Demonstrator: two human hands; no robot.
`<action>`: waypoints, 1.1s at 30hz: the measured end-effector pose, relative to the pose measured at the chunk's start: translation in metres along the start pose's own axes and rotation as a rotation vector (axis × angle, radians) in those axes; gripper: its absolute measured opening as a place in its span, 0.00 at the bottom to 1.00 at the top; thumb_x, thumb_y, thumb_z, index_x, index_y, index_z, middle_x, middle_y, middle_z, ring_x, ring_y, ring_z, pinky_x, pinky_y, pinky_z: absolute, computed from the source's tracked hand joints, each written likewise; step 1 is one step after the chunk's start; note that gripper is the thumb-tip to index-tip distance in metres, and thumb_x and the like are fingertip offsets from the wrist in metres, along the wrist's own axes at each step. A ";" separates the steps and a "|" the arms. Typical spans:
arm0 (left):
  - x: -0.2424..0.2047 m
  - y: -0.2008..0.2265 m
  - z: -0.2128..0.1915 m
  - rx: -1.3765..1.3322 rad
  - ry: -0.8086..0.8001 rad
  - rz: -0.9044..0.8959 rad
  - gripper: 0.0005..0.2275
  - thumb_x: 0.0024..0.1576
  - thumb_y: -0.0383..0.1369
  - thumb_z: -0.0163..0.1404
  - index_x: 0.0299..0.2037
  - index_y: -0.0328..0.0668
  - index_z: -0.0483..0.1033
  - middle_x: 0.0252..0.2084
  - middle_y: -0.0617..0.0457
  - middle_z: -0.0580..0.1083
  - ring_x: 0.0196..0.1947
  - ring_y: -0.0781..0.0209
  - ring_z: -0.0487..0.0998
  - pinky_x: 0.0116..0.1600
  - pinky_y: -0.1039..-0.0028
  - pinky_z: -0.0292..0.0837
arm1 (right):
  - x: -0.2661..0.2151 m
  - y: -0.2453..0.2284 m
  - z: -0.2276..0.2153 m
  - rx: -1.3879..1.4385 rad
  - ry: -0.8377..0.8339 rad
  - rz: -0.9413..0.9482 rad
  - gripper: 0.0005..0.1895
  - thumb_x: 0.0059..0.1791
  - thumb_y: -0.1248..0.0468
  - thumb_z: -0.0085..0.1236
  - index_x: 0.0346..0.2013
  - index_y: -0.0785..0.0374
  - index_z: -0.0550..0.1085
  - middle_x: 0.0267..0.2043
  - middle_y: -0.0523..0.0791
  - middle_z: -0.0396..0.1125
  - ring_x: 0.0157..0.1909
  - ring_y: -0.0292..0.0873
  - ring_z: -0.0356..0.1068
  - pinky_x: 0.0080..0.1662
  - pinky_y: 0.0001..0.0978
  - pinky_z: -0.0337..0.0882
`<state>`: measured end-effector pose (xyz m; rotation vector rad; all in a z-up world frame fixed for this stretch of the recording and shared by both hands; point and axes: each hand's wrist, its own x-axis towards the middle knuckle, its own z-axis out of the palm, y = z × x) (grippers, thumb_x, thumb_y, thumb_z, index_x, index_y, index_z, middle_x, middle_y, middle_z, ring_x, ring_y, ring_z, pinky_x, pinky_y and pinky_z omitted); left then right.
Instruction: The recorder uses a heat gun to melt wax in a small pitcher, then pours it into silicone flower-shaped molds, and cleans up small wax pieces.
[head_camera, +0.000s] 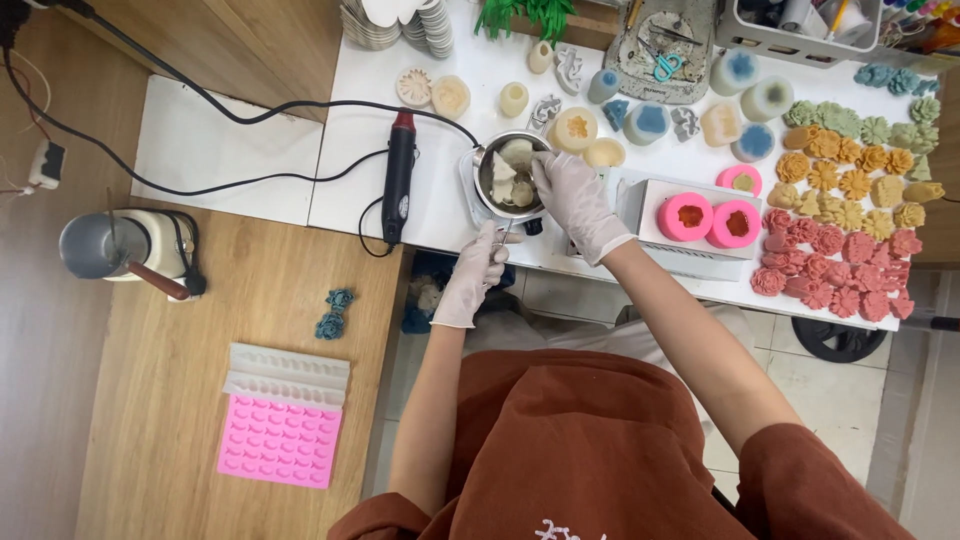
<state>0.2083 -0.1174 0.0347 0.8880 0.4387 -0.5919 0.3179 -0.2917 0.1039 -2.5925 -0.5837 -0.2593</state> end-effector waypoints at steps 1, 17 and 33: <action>-0.004 0.002 0.003 0.017 0.009 0.015 0.27 0.68 0.53 0.35 0.49 0.34 0.78 0.23 0.64 0.59 0.15 0.77 0.49 0.19 0.82 0.42 | -0.002 -0.001 -0.002 0.042 -0.001 0.057 0.11 0.55 0.61 0.53 0.39 0.66 0.77 0.35 0.58 0.72 0.38 0.60 0.73 0.40 0.50 0.72; 0.002 -0.002 0.001 0.066 0.055 0.027 0.28 0.68 0.53 0.33 0.48 0.33 0.78 0.22 0.64 0.59 0.14 0.76 0.49 0.18 0.81 0.41 | 0.009 0.002 -0.027 -0.324 -0.098 -0.472 0.18 0.48 0.65 0.58 0.54 0.55 0.78 0.35 0.45 0.68 0.38 0.46 0.73 0.36 0.38 0.73; 0.000 -0.001 0.001 0.074 0.054 0.022 0.28 0.68 0.53 0.33 0.50 0.34 0.78 0.22 0.64 0.60 0.14 0.76 0.49 0.18 0.81 0.42 | -0.003 0.012 -0.018 -0.271 -0.052 -0.357 0.13 0.52 0.61 0.59 0.51 0.56 0.78 0.35 0.46 0.69 0.37 0.48 0.73 0.38 0.40 0.73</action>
